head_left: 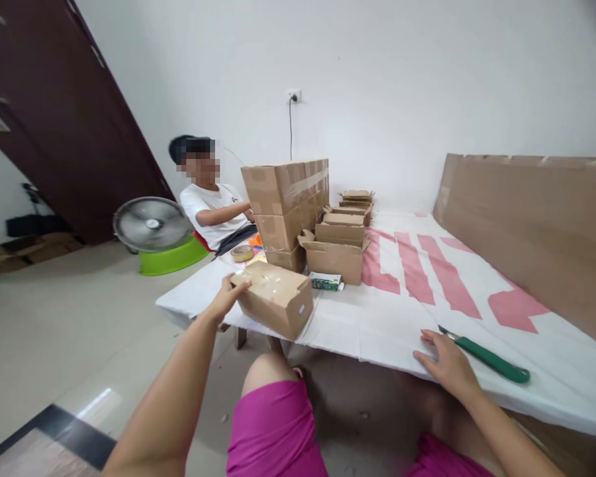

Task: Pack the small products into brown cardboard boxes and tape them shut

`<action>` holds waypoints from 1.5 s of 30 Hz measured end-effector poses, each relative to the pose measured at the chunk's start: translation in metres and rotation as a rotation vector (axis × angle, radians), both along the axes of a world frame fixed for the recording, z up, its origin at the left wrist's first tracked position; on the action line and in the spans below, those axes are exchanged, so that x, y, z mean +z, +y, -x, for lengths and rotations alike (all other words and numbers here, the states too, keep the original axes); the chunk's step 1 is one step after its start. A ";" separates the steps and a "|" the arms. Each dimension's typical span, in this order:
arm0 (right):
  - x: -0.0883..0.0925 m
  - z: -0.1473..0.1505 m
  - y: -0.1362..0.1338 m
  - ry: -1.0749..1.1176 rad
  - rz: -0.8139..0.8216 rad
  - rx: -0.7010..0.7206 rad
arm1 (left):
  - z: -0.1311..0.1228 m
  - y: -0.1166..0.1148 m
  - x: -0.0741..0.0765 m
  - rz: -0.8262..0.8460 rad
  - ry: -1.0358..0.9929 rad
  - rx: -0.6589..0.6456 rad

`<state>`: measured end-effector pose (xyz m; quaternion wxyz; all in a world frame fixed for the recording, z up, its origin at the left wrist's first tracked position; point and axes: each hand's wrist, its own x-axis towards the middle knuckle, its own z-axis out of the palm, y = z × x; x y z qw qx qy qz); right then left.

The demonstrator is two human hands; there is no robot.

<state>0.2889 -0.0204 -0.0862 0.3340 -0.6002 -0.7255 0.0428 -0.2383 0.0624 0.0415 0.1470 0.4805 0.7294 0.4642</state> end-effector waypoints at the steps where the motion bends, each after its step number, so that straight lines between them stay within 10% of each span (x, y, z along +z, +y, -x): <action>1: 0.001 0.000 0.000 0.003 0.003 0.004 | -0.014 -0.007 -0.003 0.046 -0.008 -0.059; 12: 0.020 -0.006 -0.010 0.382 -0.010 0.039 | -0.226 -0.077 -0.016 0.120 0.272 -0.493; 19: 0.032 -0.083 -0.014 -0.106 0.009 -0.300 | -0.242 -0.044 -0.029 -0.433 0.052 -0.543; 29: 0.009 -0.106 -0.013 -0.373 0.117 -0.294 | -0.256 -0.028 -0.051 -0.437 -0.293 -0.580; 32: 0.043 -0.108 -0.004 -0.280 0.075 -0.318 | -0.253 -0.029 -0.045 -0.373 -0.327 -0.653; 37: 0.150 -0.072 0.000 -0.101 -0.046 -0.346 | -0.254 -0.028 -0.040 -0.257 -0.499 -0.697; 41: 0.227 -0.011 0.010 -0.271 0.062 -0.072 | -0.261 -0.030 -0.044 -0.306 -0.587 -0.688; 45: 0.264 0.046 0.032 -0.566 0.202 0.260 | -0.267 -0.032 -0.046 -0.381 -0.585 -0.654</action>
